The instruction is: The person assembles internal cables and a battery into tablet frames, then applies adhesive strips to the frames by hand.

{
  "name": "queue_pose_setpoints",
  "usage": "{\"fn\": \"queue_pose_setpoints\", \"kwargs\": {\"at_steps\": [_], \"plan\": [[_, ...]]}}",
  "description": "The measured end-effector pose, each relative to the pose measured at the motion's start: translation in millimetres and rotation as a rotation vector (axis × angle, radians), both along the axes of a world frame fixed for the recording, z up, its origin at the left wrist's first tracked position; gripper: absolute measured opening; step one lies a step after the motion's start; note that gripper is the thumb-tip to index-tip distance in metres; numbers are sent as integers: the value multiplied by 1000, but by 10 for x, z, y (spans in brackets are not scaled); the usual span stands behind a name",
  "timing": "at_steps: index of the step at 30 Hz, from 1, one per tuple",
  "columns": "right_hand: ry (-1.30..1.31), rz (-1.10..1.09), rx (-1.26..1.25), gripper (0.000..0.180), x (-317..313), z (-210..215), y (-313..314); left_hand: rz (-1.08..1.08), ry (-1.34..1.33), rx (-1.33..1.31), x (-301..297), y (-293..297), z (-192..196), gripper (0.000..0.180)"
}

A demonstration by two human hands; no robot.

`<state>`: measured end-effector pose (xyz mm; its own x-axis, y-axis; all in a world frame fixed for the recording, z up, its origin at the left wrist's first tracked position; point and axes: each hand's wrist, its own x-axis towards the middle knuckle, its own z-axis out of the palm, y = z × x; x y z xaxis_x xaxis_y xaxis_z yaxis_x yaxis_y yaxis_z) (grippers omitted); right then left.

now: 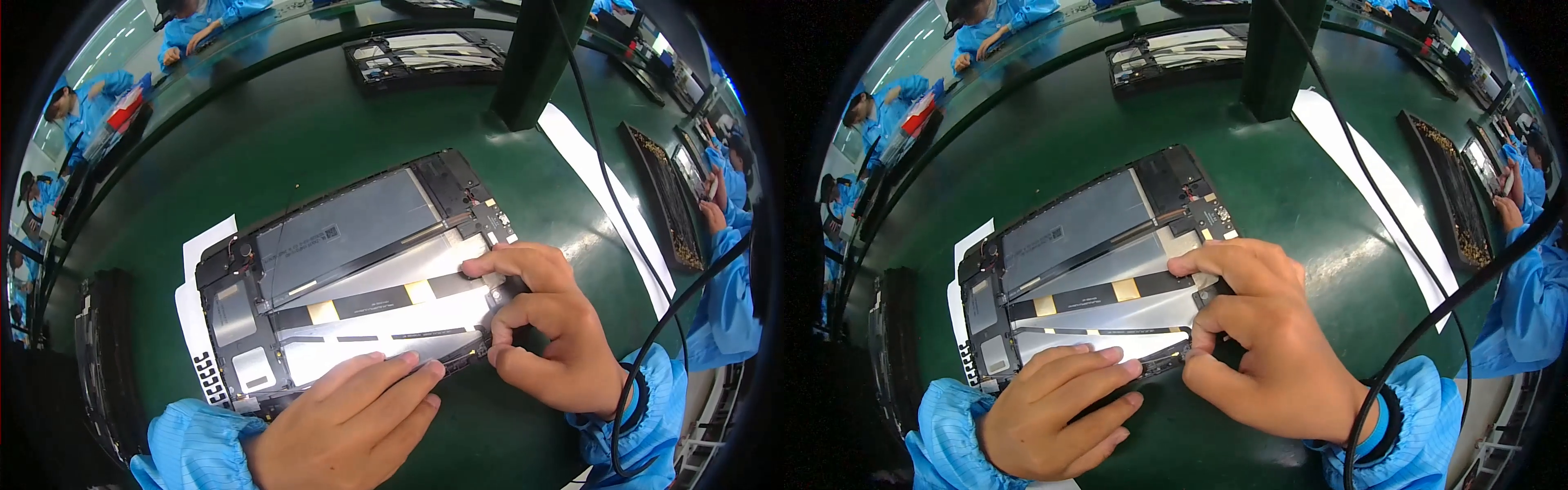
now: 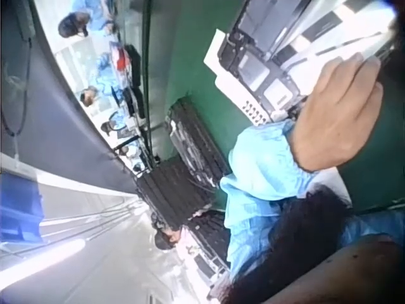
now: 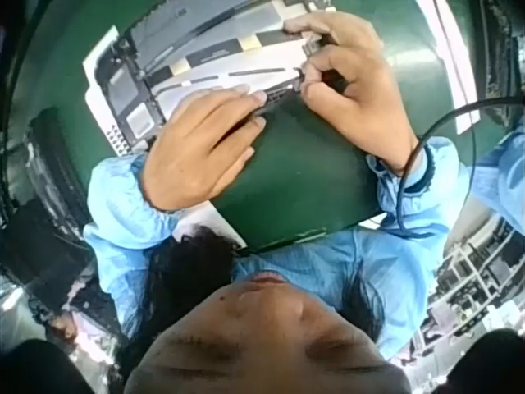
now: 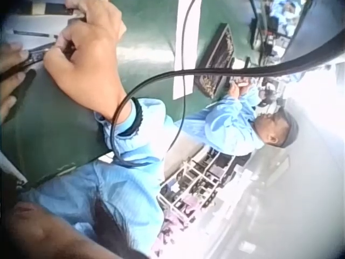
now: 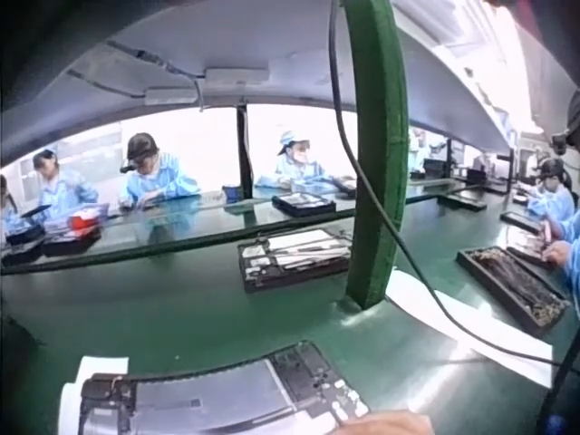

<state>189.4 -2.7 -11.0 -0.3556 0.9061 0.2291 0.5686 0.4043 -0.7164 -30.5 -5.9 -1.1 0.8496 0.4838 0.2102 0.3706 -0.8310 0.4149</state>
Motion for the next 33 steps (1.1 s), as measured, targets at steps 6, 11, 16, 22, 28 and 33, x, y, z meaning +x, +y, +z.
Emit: {"fn": "queue_pose_setpoints", "kwargs": {"at_steps": [6, 11, 16, 22, 28, 33], "plan": [[-1, -3, 16, 9, -2, -22, 7, -103, 0, 218, 154, 45, 16, 27], [90, 3, -35, 11, 108, 61, -21, -168, -21, 367, 242, 92, -58, 21], [169, -12, 8, 13, 107, -42, -10, -120, -36, 296, 226, 66, -135, 22], [-3, 18, 141, 15, 73, -1, -48, -106, -58, 271, 237, 40, -117, 24], [-46, 45, 230, 15, 59, -24, -48, -165, -15, 379, 218, 75, -134, 21], [-10, 24, 328, 13, 3, -33, -8, -127, 41, 503, 266, 30, -144, 17]]}}
